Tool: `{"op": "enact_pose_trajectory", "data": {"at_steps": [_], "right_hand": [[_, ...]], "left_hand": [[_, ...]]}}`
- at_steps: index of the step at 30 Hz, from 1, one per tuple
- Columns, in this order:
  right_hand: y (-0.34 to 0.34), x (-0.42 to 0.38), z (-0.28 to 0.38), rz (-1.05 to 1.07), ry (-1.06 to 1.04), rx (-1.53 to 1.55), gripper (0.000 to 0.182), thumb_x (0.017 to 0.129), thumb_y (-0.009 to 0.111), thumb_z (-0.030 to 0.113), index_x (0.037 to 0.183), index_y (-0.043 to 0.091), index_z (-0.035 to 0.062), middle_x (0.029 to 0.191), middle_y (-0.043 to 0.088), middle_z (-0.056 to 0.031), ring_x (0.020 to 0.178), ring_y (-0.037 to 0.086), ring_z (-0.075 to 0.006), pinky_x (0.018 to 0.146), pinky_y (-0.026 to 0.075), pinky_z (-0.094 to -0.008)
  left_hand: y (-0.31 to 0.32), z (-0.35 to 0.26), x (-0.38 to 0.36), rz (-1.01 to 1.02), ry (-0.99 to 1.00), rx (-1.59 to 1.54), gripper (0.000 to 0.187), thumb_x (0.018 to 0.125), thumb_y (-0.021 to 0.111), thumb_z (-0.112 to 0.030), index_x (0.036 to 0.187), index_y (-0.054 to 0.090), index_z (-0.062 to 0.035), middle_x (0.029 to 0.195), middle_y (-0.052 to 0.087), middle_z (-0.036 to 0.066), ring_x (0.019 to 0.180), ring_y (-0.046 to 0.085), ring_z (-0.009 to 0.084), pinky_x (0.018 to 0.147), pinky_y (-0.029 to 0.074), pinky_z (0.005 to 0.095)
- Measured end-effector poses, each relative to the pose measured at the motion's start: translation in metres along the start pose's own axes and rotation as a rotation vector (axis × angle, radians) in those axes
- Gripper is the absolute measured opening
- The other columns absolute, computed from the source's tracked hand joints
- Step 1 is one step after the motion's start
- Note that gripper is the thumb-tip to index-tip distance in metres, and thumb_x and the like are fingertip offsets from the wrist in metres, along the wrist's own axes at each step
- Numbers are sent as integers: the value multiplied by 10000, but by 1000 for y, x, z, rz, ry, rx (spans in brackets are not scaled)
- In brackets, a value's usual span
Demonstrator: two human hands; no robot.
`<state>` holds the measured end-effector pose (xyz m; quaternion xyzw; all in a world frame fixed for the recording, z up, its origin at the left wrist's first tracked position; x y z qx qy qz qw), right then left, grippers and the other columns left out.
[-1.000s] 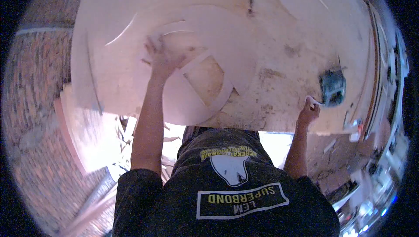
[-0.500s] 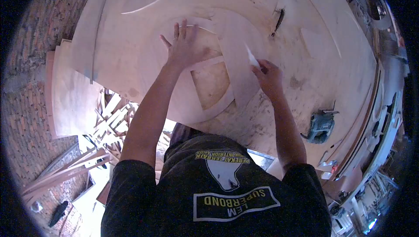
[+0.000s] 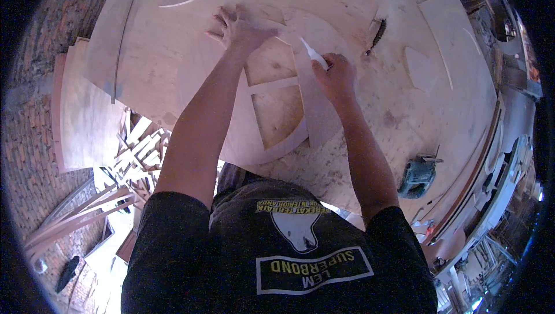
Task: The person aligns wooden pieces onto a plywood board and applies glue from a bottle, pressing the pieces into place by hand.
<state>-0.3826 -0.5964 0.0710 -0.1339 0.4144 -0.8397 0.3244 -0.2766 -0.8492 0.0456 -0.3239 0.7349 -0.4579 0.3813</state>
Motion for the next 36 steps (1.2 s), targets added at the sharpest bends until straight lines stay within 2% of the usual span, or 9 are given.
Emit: {"op": "enact_pose_trajectory", "data": {"at_steps": [7,10,13,19,22,25,36], "right_hand": [[9,14,5,-31,33,24,299,813,764,297,962,762,39,969,718,-201,920,682,-400,862,535,-502],[7,17,5,-123,-77,-80,277,785,784,261,913,764,16,854,723,-187,739,707,-351,693,562,-433],[14,20,-3,-14,-13,-54,339,825,743,336,979,764,36,984,723,-194,927,686,-391,875,533,-502],[9,21,7,16,7,-47,351,810,749,358,952,768,38,948,734,-185,925,690,-388,865,539,-500],[13,19,5,-37,-24,-50,342,797,758,344,945,772,37,938,737,-188,925,696,-389,850,549,-489],[7,18,10,-104,-114,-84,289,785,789,260,952,771,24,878,729,-180,788,717,-334,753,569,-422],[6,19,11,-117,-150,-93,264,795,774,249,927,763,20,858,719,-179,794,712,-349,745,563,-436]], "left_hand": [[4,-1,4,46,-44,-11,1428,566,873,-707,1649,154,-114,1698,36,280,1577,-12,456,1192,0,720],[3,-3,6,41,-44,-16,1436,564,880,-695,1650,140,-115,1698,36,278,1577,-20,455,1192,-2,718],[3,-4,3,36,-46,-20,1434,566,878,-698,1650,141,-115,1699,33,277,1579,-24,449,1192,-4,717],[10,1,8,11,-29,-15,1448,557,879,-706,1651,132,-121,1699,23,280,1583,-29,436,1190,-1,720],[4,-1,4,36,-38,-14,1454,553,877,-712,1650,131,-117,1698,21,284,1582,-33,438,1189,-4,722],[1,-3,3,61,-55,10,1456,554,873,-720,1650,130,-115,1696,18,288,1582,-38,439,1189,-7,724],[9,1,6,33,-28,17,1458,558,863,-740,1655,127,-124,1706,9,262,1585,-44,424,1186,-7,731]]}}
Point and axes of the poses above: each hand's wrist, its own x-axis towards the middle knuckle, its own y-axis out of the palm, z = x × y, the point moved 6 cm from there along x, towards the middle knuckle
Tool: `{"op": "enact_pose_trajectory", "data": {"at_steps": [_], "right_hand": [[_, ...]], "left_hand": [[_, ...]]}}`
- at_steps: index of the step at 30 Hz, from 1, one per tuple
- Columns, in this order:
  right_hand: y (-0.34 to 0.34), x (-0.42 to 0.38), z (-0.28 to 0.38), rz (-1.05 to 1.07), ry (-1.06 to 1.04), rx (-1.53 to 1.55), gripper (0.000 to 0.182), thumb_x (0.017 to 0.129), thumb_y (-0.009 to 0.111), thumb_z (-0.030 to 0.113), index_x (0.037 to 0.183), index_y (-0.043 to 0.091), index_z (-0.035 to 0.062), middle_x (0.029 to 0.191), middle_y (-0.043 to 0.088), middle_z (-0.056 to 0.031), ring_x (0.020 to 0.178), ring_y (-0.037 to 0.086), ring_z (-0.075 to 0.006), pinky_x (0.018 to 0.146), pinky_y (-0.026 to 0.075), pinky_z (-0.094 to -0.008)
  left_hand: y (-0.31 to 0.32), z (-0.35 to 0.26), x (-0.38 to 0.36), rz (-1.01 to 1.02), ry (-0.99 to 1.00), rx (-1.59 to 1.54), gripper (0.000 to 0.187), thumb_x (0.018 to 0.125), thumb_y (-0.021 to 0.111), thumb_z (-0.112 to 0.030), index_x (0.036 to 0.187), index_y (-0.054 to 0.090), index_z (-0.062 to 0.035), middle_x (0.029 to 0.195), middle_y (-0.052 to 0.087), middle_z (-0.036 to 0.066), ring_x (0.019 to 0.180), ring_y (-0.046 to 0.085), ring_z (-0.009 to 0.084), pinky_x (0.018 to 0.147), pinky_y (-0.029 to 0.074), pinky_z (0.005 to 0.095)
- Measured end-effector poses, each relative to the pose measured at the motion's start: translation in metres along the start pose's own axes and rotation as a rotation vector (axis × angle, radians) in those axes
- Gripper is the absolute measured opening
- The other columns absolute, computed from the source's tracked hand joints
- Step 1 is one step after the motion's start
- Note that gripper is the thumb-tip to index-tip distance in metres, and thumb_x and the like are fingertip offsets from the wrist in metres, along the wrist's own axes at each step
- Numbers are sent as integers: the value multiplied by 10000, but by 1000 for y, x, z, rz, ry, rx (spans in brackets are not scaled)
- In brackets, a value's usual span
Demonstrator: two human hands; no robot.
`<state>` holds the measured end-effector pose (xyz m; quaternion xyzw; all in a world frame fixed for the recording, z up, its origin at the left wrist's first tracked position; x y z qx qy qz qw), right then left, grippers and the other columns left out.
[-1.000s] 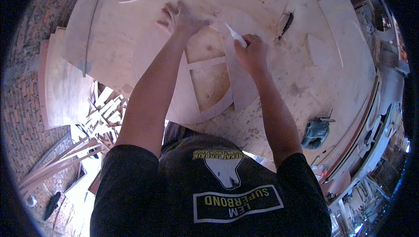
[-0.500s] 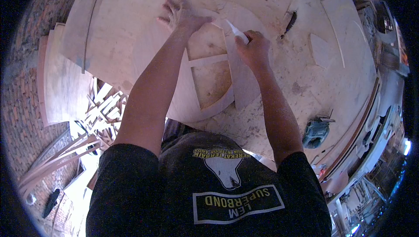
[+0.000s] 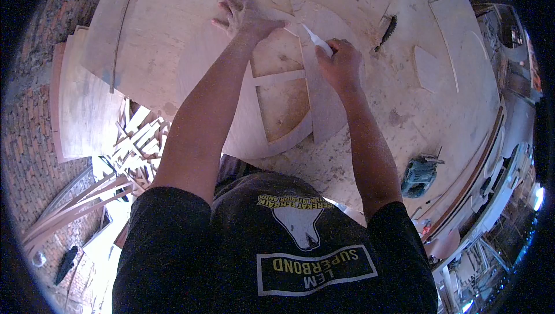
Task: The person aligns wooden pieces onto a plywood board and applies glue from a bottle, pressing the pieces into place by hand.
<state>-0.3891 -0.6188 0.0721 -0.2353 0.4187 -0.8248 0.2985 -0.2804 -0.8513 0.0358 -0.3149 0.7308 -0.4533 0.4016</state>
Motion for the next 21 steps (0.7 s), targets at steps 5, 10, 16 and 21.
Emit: {"op": "enact_pose_trajectory", "data": {"at_steps": [5,10,16,21], "right_hand": [[3,1,-2,-27,12,21,266,799,771,252,924,762,17,855,717,-184,796,711,-355,749,560,-442],[3,2,1,-9,6,-11,266,799,774,255,928,764,23,859,719,-188,795,711,-357,747,560,-445],[1,3,2,0,-17,-2,271,794,775,262,921,763,23,852,719,-182,785,706,-357,734,554,-447],[-1,-1,4,25,5,-23,276,791,781,257,930,762,19,857,718,-182,791,702,-354,742,555,-443]], "left_hand": [[-3,0,-3,1,12,-14,1436,568,860,-739,1654,146,-129,1701,5,277,1585,-48,427,1185,-18,728],[1,2,0,-6,19,-28,1421,575,858,-737,1653,157,-131,1689,3,308,1582,-51,437,1180,-30,732],[-1,1,-1,-18,37,-38,1401,580,857,-734,1647,179,-132,1689,13,307,1581,-38,445,1176,-30,737],[0,1,1,-22,31,-33,1399,573,859,-728,1647,182,-142,1690,32,301,1580,-22,451,1175,-16,740]]}}
Point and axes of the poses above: each hand's wrist, its own x-axis towards the middle knuckle, its own y-axis out of the palm, z = x × y, the point moved 6 cm from there along x, towards the middle knuckle
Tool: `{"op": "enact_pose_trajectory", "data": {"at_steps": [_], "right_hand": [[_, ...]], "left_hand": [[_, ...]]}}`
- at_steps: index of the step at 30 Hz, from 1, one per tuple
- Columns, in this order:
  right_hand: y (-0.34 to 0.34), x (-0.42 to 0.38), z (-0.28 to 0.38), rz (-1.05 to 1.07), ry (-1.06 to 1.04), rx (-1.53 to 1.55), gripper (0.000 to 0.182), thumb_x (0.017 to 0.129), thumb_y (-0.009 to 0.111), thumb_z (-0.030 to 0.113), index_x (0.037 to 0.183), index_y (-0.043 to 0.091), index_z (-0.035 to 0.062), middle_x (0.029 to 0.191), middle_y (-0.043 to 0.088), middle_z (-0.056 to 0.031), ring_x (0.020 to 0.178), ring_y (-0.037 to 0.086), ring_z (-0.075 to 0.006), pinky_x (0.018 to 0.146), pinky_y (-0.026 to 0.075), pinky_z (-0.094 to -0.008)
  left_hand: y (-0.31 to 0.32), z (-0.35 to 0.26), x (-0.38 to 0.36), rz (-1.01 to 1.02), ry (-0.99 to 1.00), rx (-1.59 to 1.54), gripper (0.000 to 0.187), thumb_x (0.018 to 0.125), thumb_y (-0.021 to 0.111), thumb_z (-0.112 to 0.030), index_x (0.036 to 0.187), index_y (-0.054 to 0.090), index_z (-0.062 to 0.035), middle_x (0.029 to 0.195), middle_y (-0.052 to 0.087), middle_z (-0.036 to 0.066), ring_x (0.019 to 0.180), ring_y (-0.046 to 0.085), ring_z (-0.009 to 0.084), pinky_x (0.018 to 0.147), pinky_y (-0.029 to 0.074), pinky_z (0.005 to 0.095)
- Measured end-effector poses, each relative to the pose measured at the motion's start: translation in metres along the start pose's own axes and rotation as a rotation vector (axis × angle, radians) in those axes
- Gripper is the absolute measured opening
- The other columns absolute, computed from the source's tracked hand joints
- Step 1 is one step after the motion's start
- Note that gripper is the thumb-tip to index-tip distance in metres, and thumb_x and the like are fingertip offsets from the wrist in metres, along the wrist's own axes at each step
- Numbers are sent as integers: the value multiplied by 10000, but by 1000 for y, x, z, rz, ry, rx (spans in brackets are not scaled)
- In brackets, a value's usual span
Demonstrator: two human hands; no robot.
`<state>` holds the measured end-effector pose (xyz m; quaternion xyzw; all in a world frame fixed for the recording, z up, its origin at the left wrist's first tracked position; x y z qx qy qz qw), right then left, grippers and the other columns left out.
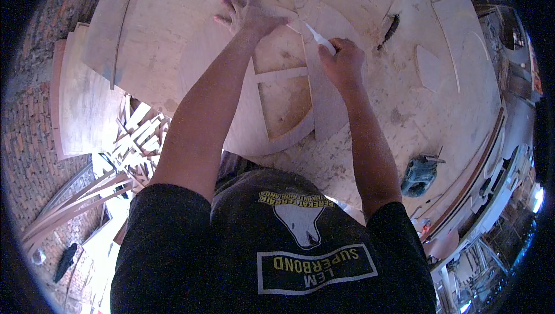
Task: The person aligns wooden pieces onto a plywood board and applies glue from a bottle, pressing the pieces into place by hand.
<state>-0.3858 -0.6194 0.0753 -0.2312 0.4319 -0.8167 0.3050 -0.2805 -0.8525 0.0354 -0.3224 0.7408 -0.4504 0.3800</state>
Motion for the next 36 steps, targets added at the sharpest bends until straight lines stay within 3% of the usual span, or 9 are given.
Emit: {"op": "enact_pose_trajectory", "data": {"at_steps": [19,22,25,36], "right_hand": [[-2,-14,-7,28,124,41,267,794,775,222,960,769,13,899,728,-206,836,716,-363,766,563,-447],[-7,-17,1,16,27,29,268,798,767,224,963,768,13,908,728,-200,835,716,-354,773,564,-442],[-5,-21,-5,12,121,68,272,799,764,231,967,769,18,917,727,-190,830,714,-346,778,564,-437],[-9,-23,-9,31,61,19,265,799,750,237,951,766,20,896,715,-198,834,707,-363,770,561,-436]], "left_hand": [[5,1,3,-5,-11,21,1410,568,850,-746,1653,175,-151,1690,5,302,1580,-40,445,1171,-16,751],[1,1,0,-2,8,4,1407,571,853,-734,1652,174,-143,1693,5,295,1580,-39,445,1173,-18,747],[-2,3,-4,-5,24,-6,1398,576,855,-722,1651,176,-142,1696,2,286,1580,-42,446,1176,-17,742],[-2,-2,-3,4,6,21,1344,591,846,-715,1637,226,-143,1690,33,287,1579,-35,445,1172,-2,746]]}}
Point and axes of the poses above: each hand's wrist, its own x-axis towards the middle knuckle, its own y-axis out of the palm, z = x × y, the point moved 6 cm from there along x, towards the middle knuckle
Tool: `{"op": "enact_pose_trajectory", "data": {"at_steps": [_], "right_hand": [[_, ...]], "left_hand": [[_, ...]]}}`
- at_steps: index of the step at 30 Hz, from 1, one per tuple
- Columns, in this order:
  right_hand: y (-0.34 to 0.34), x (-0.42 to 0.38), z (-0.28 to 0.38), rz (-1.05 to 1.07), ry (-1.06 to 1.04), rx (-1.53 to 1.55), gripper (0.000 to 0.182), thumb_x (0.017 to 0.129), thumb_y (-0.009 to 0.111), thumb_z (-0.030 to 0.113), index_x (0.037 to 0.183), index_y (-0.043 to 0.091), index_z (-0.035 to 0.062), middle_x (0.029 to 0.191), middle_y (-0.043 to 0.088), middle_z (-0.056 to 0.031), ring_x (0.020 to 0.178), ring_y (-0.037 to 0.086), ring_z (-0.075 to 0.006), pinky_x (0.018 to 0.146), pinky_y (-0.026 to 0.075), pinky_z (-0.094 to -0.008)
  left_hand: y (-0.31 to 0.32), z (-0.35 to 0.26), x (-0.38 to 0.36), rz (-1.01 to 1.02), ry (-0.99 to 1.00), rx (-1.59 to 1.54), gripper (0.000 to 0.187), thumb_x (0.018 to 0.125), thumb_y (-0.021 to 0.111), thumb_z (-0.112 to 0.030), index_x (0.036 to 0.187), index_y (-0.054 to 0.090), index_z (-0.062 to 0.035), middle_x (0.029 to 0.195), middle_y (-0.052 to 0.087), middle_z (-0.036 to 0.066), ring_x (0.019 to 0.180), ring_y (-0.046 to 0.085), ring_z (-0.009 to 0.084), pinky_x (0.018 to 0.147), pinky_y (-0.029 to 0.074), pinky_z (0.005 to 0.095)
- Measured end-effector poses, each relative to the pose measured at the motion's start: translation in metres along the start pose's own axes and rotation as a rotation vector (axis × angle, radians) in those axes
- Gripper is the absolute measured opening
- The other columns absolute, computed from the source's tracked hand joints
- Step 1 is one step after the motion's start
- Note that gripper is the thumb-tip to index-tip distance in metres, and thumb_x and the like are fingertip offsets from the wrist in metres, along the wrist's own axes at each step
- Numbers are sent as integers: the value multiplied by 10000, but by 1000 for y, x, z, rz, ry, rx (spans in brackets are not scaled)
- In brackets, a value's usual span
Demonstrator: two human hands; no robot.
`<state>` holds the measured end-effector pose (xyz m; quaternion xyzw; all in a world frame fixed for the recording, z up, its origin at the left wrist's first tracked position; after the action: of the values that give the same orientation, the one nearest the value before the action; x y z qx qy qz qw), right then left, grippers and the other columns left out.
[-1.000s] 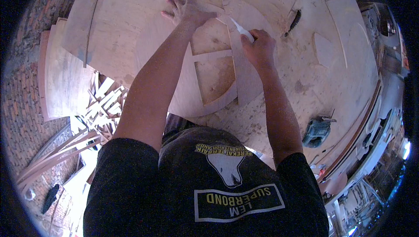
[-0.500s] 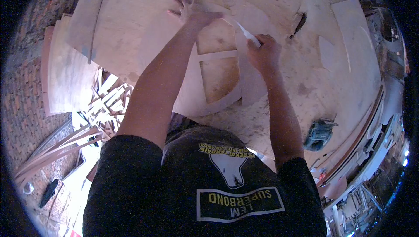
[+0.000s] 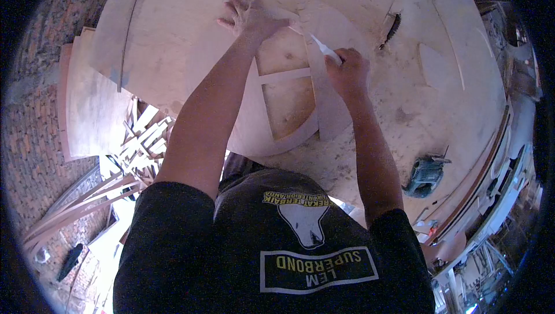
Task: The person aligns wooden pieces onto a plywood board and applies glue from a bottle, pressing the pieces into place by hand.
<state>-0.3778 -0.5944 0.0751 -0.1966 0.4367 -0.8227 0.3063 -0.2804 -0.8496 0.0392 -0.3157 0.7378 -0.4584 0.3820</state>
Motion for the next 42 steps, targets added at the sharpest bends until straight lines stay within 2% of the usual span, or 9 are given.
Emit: {"op": "enact_pose_trajectory", "data": {"at_steps": [4,13,16,19,25,30,36,42], "right_hand": [[-4,-2,7,45,67,48,247,789,749,207,938,761,12,885,709,-210,824,705,-375,760,560,-442],[3,-11,-5,-83,-53,32,246,785,748,202,914,754,-7,898,716,-209,838,700,-382,783,559,-450],[-6,-9,2,23,-17,27,247,792,743,213,921,758,3,898,717,-204,850,699,-384,794,556,-458],[0,-13,-7,-49,-71,24,241,797,736,218,921,761,13,897,718,-198,855,698,-380,798,552,-462],[-11,-7,9,13,-34,14,238,814,735,227,914,752,12,859,698,-194,834,692,-380,762,549,-461],[5,2,3,-98,-41,32,245,817,742,233,911,744,7,847,692,-197,832,691,-383,756,548,-461],[9,8,8,-119,-65,-18,257,811,757,240,912,749,3,891,706,-209,838,698,-393,762,553,-471],[5,6,8,-92,-57,-47,270,805,774,248,914,750,2,884,707,-206,829,697,-398,758,556,-476]], "left_hand": [[9,5,7,-11,9,-16,1347,584,852,-714,1636,231,-148,1686,23,293,1577,-43,445,1164,10,760],[-2,2,-1,6,12,1,1336,589,854,-708,1632,234,-148,1687,25,293,1578,-36,448,1172,31,746],[2,-2,0,0,4,19,1326,600,848,-708,1632,231,-150,1687,36,295,1574,-29,462,1177,23,738],[0,-1,-2,-18,16,2,1318,608,845,-708,1632,231,-150,1687,43,298,1573,-26,470,1176,7,738],[3,1,0,-21,37,-25,1337,599,843,-720,1638,220,-156,1684,28,315,1571,-27,477,1167,-16,747],[5,4,3,-20,39,-18,1347,584,850,-728,1631,235,-147,1673,26,339,1567,-23,489,1161,-11,757],[3,3,2,12,22,-32,1356,580,859,-720,1633,224,-148,1674,33,330,1567,-26,487,1162,-12,756],[16,9,10,-50,40,-28,1353,579,857,-722,1634,226,-156,1684,34,306,1568,-30,484,1164,-12,757]]}}
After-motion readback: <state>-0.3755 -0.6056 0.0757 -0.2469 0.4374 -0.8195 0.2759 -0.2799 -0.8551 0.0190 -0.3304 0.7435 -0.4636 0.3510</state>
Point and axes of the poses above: each hand's wrist, its own x-axis towards the middle knuckle, its own y-axis out of the palm, z = x × y, the point moved 6 cm from there along x, towards the middle knuckle
